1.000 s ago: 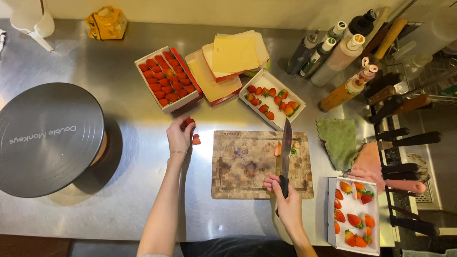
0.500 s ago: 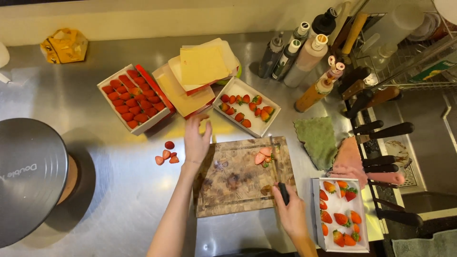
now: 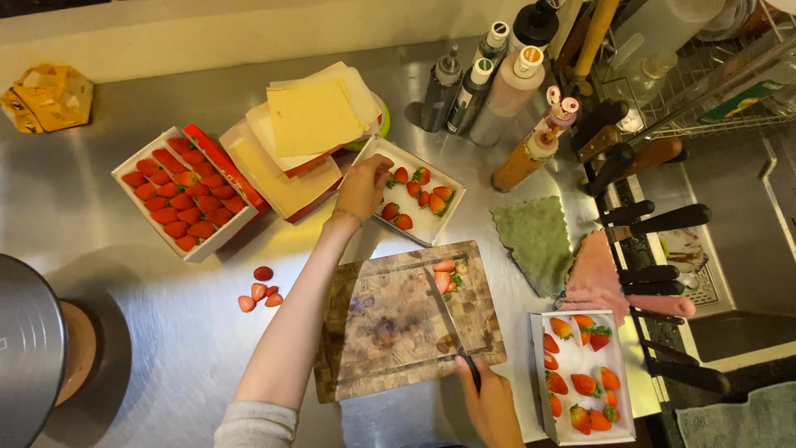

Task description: Hulling and slicing strawberries on a wooden board and organizing them into trays.

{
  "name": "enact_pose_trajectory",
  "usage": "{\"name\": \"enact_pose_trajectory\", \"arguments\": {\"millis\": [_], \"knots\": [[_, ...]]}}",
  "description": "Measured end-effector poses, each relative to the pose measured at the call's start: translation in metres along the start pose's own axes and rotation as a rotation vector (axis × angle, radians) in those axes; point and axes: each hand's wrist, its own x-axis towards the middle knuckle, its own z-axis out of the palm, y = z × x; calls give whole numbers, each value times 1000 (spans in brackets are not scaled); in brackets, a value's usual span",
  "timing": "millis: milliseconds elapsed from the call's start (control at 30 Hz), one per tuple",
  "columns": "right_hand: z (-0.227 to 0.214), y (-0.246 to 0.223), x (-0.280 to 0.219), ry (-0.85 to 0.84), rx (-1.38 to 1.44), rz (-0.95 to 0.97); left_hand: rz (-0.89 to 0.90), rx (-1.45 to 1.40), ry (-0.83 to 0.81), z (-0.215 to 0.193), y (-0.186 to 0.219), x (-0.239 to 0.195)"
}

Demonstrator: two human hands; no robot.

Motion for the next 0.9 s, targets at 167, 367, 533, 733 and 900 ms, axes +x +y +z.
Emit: {"name": "enact_pose_trajectory", "arguments": {"millis": [167, 367, 533, 733, 900], "knots": [[-16, -36, -24, -24, 180, -9, 169, 647, -106, 59, -45, 34], [-23, -36, -24, 98, 378, -81, 248, 613, 71, 28, 4, 4], [-19, -35, -24, 98, 518, -216, 229, 109, 306, 17, 40, -93], [-22, -51, -29, 111, 478, -147, -75, 90, 158, 28, 29, -82], [-23, -51, -32, 116, 472, -133, -74, 589, -148, 78, 14, -20]]}}
